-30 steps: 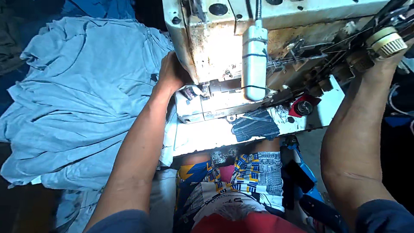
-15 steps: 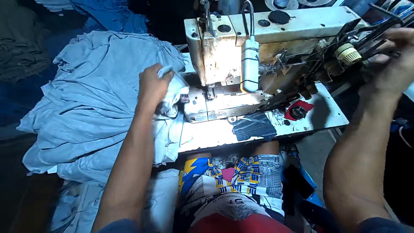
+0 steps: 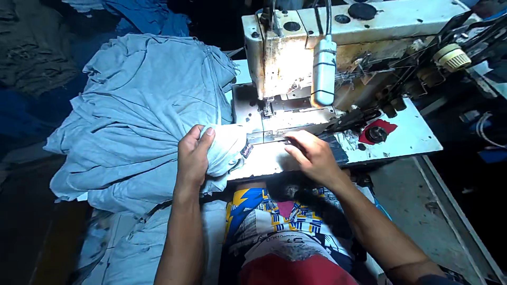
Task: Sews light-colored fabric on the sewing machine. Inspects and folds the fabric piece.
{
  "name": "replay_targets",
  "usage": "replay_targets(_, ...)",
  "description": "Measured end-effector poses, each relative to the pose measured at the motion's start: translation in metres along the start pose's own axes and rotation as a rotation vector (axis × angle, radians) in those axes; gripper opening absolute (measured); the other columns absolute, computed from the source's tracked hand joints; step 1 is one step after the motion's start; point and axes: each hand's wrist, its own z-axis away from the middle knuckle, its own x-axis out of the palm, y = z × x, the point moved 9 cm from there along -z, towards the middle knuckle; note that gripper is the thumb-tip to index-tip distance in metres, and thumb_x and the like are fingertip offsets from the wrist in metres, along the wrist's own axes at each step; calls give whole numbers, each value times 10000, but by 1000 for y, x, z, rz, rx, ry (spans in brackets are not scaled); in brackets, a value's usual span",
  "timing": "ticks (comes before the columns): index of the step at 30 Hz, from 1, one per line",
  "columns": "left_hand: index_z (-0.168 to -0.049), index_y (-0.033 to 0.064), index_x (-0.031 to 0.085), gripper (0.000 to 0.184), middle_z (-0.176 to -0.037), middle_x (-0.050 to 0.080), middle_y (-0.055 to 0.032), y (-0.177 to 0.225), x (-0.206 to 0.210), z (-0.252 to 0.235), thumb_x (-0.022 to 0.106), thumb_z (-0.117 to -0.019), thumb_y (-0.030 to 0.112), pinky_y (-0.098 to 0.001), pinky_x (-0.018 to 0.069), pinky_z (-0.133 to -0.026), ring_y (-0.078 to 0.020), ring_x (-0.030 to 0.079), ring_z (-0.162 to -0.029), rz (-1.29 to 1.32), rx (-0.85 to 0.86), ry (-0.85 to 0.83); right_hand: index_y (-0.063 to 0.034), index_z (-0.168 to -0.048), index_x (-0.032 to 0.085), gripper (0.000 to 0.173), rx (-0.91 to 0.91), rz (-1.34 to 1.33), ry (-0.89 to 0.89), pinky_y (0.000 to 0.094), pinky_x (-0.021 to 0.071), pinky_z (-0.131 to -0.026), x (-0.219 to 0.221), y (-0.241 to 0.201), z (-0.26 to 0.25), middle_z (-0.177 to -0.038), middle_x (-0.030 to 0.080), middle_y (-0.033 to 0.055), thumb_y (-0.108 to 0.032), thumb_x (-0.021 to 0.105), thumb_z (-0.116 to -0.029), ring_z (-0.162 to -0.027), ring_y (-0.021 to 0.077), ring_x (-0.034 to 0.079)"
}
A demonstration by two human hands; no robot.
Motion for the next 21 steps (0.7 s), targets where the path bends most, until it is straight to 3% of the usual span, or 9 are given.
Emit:
replay_targets(2, -1117, 119, 655, 192, -883, 698, -12, 4, 4, 5, 538, -1077, 266, -306, 604, -659, -110, 688, -748, -6, 43, 2, -108, -1256, 710, 293, -98, 172, 23, 414, 592, -822, 7, -14, -22, -1115, 721, 66, -255, 607, -1025, -1003, 203, 698)
replay_targets(4, -1107, 117, 656, 178, -873, 697, -9, 11, 7, 9, 545, -1075, 252, -300, 601, -642, -109, 685, -733, -49, 90, 6, -93, -1233, 701, 286, -157, 303, 26, 449, 584, -711, 17, -22, -40, -1021, 716, 90, -258, 608, -1019, -906, 254, 708)
replay_targets(6, -1096, 122, 664, 179, -870, 699, -3, 18, 11, 14, 556, -1069, 262, -300, 595, -629, -110, 681, -724, -102, 137, 5, -88, -1210, 682, 274, -169, 370, -16, 481, 546, -690, 32, -23, -54, -953, 677, 101, -259, 598, -1013, -867, 285, 676)
replay_targets(10, -1073, 117, 672, 173, -857, 691, 1, 32, 18, 23, 576, -1060, 260, -295, 590, -615, -108, 671, -707, -136, 239, -4, -106, -1124, 688, 187, -284, 333, -31, 426, 539, -703, 54, -26, -61, -959, 625, 89, -199, 655, -965, -895, 270, 637)
replay_targets(13, -1115, 116, 673, 159, -908, 702, 15, 48, 9, 36, 581, -1054, 231, -285, 604, -668, -91, 680, -752, -123, 294, 16, -98, -1126, 712, 170, -265, 130, -14, 430, 562, -756, 38, -45, -66, -967, 677, 72, -151, 640, -982, -896, 224, 672)
replay_targets(15, -1115, 135, 670, 149, -914, 701, 51, 58, 2, 49, 586, -1047, 237, -258, 594, -677, -57, 672, -766, -176, 321, 44, -58, -1123, 717, 183, -210, -178, 1, 346, 577, -773, 24, -59, -61, -959, 696, 52, -180, 651, -1005, -847, 138, 667)
replay_targets(19, -1108, 115, 687, 132, -929, 715, 47, 77, 11, 67, 625, -1024, 195, -263, 607, -694, -61, 685, -785, -181, 384, -3, 4, -1346, 611, 608, -121, -698, -131, 219, 502, -565, 28, -99, -40, -1050, 706, 59, -157, 866, -817, -666, 57, 561)
replay_targets(20, -1113, 105, 695, 135, -954, 721, 41, 83, 11, 68, 640, -1016, 181, -267, 608, -721, -63, 689, -814, -191, 405, -6, 3, -1327, 624, 569, -109, -745, -167, 226, 527, -571, 31, -107, -38, -999, 706, 55, -109, 860, -821, -660, 65, 578)
replay_targets(21, -1128, 100, 700, 147, -993, 727, 38, 92, 9, 68, 656, -1007, 173, -267, 609, -759, -62, 695, -858, -212, 423, 7, 16, -1220, 673, 413, -100, -769, -174, 247, 560, -593, 30, -113, -38, -907, 710, 56, -56, 827, -844, -663, 80, 615)
